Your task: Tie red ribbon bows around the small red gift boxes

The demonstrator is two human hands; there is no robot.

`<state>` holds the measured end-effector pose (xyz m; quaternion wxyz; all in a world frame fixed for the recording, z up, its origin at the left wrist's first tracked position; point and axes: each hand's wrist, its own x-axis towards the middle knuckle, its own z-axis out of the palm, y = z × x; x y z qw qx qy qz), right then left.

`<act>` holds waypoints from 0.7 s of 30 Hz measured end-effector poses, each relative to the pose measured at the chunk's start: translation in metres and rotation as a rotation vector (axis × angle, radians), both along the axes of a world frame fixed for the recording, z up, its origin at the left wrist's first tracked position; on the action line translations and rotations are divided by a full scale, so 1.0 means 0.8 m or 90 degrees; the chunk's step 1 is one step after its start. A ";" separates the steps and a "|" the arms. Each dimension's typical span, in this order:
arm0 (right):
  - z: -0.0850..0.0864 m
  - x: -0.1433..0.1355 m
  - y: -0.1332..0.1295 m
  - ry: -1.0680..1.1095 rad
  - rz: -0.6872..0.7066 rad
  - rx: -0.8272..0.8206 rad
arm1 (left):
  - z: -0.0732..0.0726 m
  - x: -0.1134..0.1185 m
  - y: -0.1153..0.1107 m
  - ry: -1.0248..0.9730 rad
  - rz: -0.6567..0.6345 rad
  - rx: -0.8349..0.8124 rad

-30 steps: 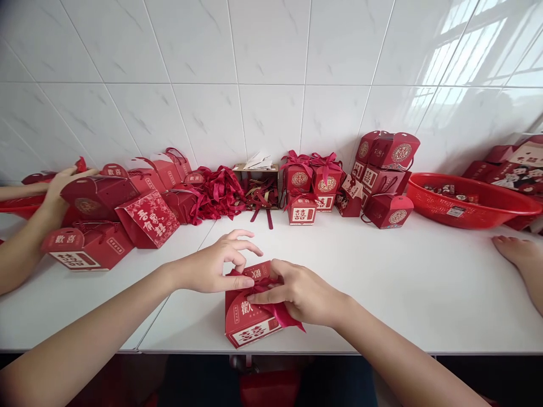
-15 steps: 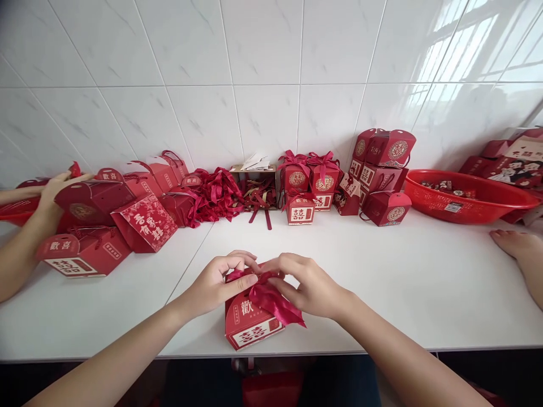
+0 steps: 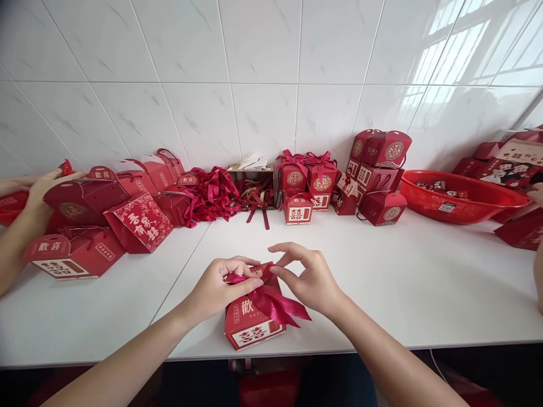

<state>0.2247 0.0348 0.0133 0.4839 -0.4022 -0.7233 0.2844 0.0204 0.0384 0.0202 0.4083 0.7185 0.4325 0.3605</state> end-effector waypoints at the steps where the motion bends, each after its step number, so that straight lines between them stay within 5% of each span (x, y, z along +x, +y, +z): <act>1: -0.002 0.002 0.000 0.020 -0.006 -0.012 | -0.001 0.000 -0.001 -0.006 0.002 -0.005; 12: -0.017 0.001 -0.006 0.153 -0.019 -0.118 | -0.002 -0.002 -0.005 -0.001 -0.004 -0.038; 21: -0.011 0.011 -0.012 0.145 0.071 -0.174 | 0.019 -0.026 0.007 -0.049 -0.168 -0.141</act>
